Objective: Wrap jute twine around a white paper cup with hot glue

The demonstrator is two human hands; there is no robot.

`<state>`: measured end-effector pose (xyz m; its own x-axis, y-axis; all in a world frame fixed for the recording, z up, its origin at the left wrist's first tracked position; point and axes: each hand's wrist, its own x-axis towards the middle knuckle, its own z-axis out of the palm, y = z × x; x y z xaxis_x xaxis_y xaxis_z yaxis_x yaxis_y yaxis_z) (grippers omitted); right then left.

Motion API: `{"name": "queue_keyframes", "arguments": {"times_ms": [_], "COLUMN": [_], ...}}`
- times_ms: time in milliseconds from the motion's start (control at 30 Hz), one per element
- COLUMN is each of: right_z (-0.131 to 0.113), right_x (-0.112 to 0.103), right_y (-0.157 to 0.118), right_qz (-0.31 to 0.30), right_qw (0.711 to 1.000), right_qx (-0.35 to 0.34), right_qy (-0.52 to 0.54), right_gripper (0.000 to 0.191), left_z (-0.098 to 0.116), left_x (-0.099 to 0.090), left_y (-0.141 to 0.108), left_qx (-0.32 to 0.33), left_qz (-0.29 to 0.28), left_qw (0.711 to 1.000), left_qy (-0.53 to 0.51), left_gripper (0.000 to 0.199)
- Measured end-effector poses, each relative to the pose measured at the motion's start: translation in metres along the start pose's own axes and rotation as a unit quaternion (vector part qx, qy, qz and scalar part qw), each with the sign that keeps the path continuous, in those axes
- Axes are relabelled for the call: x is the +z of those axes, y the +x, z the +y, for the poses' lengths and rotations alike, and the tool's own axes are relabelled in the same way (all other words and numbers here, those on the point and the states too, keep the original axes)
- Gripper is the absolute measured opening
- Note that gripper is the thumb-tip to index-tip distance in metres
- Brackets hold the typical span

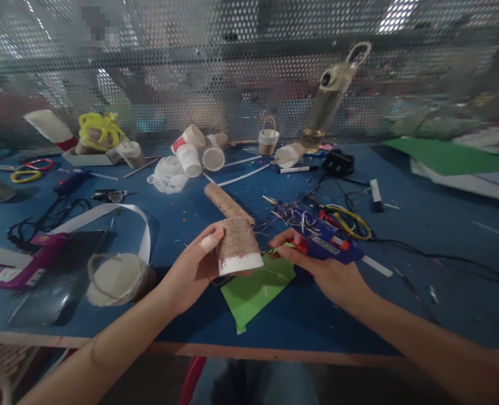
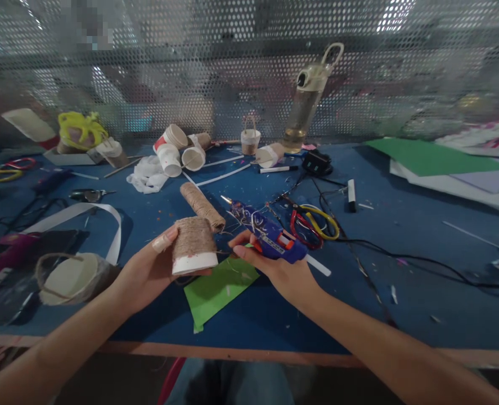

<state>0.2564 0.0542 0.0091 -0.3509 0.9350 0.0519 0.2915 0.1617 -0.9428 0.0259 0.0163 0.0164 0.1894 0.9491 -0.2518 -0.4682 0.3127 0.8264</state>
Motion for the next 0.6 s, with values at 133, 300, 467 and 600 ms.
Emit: {"name": "queue_keyframes", "arguments": {"times_ms": [133, 300, 467, 600], "right_z": [-0.0006, -0.0046, -0.0048, 0.0005], "right_x": [-0.0016, -0.0001, 0.0032, 0.0065], "right_y": [0.0016, -0.0004, -0.0032, -0.0044], "right_qz": [0.029, 0.009, -0.015, -0.039], "right_qw": [0.999, 1.000, 0.995, 0.988], "right_qx": [-0.016, -0.022, -0.030, 0.005], "right_qy": [-0.026, 0.001, 0.093, 0.150], "right_gripper": [0.019, 0.017, 0.020, 0.024], "left_z": [0.0024, 0.0020, 0.0013, 0.0000], "left_x": [-0.0009, -0.0039, -0.0044, -0.0057], "left_y": [-0.0005, -0.0016, -0.0033, -0.0030], "left_qx": [-0.011, 0.024, 0.031, 0.060], "left_qz": [0.010, 0.027, 0.036, 0.031], "left_qw": [1.000, 0.999, 0.997, 0.996], "left_qy": [-0.015, 0.028, 0.055, 0.052], "left_gripper": [0.036, 0.039, 0.043, 0.037]}}
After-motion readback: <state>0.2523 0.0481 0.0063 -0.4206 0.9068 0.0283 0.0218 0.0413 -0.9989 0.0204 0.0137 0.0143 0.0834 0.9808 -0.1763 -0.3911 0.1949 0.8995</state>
